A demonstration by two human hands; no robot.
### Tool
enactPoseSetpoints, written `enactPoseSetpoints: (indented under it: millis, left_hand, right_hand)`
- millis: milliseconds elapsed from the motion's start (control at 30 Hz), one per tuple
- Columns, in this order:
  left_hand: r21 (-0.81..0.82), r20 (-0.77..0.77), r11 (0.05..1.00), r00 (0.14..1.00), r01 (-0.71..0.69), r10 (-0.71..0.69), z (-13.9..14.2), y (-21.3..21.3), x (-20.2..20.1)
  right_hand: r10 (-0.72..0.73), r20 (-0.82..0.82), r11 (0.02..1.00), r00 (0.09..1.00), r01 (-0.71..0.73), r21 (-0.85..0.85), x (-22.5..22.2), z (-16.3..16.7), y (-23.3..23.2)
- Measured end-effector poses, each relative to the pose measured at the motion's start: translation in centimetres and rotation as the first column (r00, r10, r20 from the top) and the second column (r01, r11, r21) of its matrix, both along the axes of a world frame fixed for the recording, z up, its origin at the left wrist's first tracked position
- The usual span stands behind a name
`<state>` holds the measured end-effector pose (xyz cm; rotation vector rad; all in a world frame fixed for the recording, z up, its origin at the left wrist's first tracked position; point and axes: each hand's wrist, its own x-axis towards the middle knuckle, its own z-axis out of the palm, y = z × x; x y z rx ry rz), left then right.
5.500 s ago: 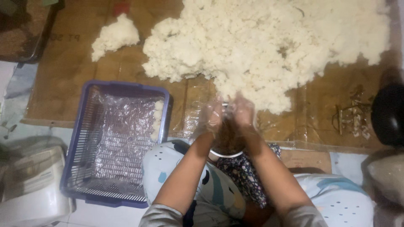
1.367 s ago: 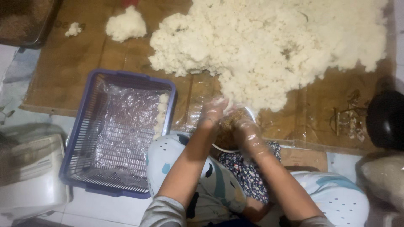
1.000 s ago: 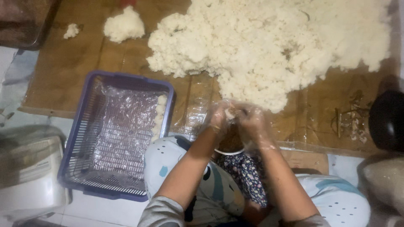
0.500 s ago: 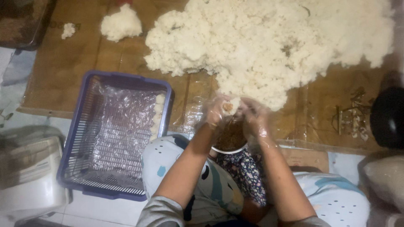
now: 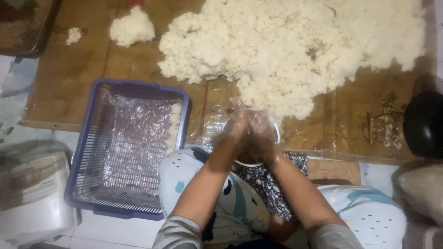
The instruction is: The person sits on the floor wearing plastic gloves and shapes portions of a white dough-like mass into balls, pressing a brown filling from a bowl into each ball and sealing it by hand. The finished balls are placed one at a time into a plastic basket, filling a second basket after the first is full.
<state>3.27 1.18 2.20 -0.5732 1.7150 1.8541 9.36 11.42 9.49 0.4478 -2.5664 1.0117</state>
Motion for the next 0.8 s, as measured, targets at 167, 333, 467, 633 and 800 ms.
enactPoseSetpoints:
  millis: [167,333,467,633,800]
  left_hand:
    - [-0.042,-0.082,0.999,0.997,-0.014,0.011,3.7,0.5,0.3]
    - [-0.255,0.023,0.965,0.999,0.054,-0.05,10.0,-0.9,1.3]
    - [-0.091,-0.007,0.992,0.996,-0.085,0.085,11.4,-1.7,1.5]
    - [0.02,-0.081,0.977,0.974,-0.212,0.213,7.8,-0.5,1.2]
    - [0.123,0.055,0.954,0.961,-0.275,0.27,3.4,0.4,0.5]
  right_hand:
    - [-0.036,0.35,0.765,0.936,0.251,-0.593,-2.9,0.8,0.1]
    - [-0.053,0.772,0.605,0.633,0.636,-0.48,-1.1,6.0,-1.6]
    - [0.01,-0.025,0.988,1.0,-0.014,-0.153,0.1,9.0,-1.4]
    - [0.101,-0.12,0.995,0.988,-0.102,0.0,0.2,7.4,-0.1]
    - [0.057,0.055,0.997,0.997,-0.059,0.043,-0.2,4.4,0.6]
